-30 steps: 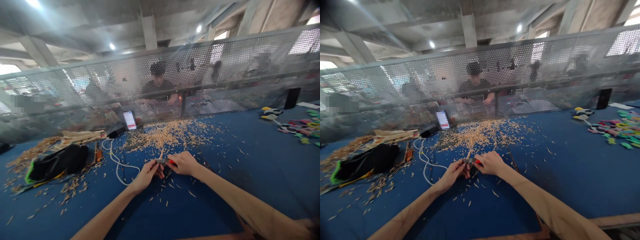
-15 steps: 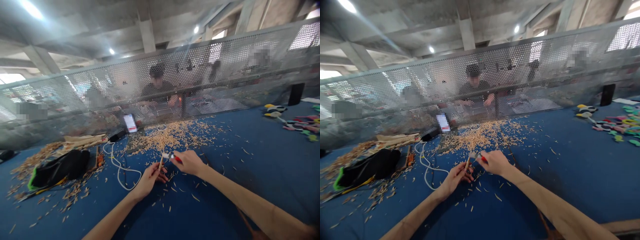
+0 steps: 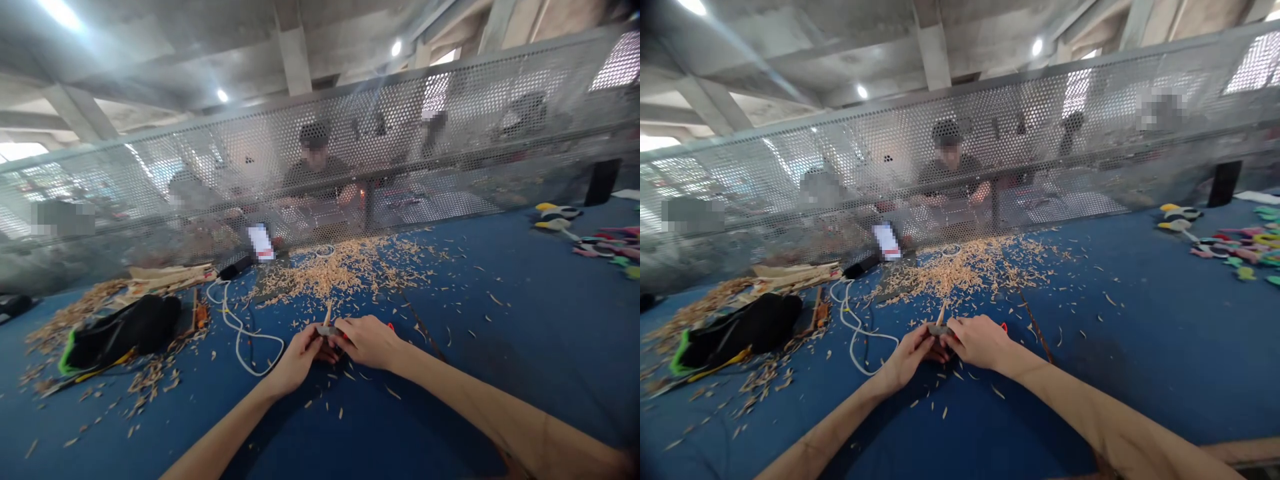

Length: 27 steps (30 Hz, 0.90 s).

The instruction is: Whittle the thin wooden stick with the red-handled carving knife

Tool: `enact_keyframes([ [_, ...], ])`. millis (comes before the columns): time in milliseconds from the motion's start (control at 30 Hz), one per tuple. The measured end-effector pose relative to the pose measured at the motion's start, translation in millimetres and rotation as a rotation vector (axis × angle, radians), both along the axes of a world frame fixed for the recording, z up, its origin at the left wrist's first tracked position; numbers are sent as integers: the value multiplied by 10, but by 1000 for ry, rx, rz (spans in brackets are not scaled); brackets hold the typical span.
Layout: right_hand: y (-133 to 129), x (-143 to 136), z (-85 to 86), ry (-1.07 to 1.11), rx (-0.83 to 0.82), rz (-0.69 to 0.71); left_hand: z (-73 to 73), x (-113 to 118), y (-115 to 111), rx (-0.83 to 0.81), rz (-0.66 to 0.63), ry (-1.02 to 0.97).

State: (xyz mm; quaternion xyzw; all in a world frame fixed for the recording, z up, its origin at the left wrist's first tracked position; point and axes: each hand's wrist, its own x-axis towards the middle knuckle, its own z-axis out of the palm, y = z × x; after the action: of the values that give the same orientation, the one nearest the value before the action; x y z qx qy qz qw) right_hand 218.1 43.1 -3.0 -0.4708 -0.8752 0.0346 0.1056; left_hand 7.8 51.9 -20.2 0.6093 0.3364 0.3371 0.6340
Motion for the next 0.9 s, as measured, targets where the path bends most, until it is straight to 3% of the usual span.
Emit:
enact_keyframes([
  [800,237,236,-39,-117,182,51,84,49,-21,-25,-6,26],
  [900,366,414,-13,-54,161,-79,60,29,-48,-48,7,14],
])
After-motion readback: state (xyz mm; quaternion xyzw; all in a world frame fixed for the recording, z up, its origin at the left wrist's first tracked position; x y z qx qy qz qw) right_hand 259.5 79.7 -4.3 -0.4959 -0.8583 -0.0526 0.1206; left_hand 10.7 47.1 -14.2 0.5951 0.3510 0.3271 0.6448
